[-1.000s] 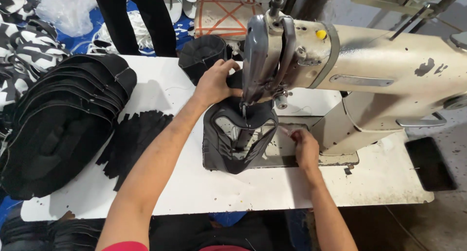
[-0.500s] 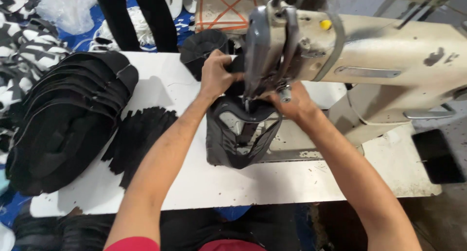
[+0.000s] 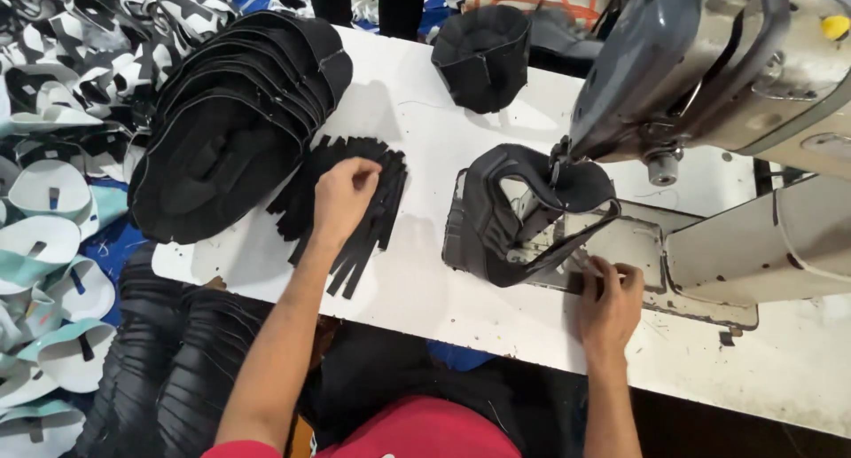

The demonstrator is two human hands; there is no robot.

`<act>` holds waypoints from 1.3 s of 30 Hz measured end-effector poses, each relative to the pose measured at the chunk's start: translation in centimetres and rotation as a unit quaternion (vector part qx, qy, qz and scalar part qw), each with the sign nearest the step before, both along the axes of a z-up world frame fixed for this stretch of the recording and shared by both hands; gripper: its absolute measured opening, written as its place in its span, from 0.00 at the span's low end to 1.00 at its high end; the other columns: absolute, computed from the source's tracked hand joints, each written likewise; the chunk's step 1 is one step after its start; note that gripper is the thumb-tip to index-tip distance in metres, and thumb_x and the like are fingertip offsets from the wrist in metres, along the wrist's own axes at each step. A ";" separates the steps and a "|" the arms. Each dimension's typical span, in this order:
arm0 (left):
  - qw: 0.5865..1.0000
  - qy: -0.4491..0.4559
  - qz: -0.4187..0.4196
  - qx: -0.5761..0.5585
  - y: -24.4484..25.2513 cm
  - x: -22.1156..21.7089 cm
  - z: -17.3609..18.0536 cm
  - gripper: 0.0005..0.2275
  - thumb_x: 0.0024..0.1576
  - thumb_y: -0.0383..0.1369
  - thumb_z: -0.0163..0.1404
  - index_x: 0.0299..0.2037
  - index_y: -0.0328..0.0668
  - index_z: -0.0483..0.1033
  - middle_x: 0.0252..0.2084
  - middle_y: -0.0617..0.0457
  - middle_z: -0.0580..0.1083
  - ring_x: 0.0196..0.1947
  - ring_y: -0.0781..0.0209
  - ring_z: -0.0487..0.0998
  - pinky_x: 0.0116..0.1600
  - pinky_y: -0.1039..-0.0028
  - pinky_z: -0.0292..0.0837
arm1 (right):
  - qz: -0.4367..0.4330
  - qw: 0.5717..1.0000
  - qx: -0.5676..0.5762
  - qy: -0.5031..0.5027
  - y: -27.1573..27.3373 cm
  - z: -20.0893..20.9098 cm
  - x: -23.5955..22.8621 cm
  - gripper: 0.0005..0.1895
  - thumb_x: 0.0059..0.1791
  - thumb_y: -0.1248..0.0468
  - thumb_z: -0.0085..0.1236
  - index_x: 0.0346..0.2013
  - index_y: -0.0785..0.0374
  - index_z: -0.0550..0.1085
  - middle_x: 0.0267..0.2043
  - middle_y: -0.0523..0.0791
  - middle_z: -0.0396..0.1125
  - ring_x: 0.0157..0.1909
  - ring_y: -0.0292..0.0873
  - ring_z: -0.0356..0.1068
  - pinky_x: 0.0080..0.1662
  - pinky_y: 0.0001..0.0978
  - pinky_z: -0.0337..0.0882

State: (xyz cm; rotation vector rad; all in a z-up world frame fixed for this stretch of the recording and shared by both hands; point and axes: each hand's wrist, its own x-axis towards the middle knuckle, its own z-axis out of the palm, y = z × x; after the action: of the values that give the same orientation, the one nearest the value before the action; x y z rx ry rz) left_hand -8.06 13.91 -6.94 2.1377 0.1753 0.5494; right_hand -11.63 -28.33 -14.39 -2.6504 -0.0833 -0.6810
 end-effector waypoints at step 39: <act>0.955 -0.189 -0.201 0.104 -10.5 -5.7 3.2 0.04 0.55 0.24 0.56 0.34 0.44 0.76 0.40 0.57 0.80 0.38 0.63 0.78 0.52 0.64 0.54 | 0.211 0.929 0.282 -0.115 4.9 13.8 1.0 0.32 0.35 0.83 0.37 0.51 0.66 0.73 0.62 0.52 0.67 0.76 0.59 0.57 0.73 0.48 0.57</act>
State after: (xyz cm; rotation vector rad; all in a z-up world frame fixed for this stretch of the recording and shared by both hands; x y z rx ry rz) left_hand -13.79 3.39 -3.75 2.1387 -0.5419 0.7416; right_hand -10.66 -23.38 -0.62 -1.9088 -0.4404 -0.7276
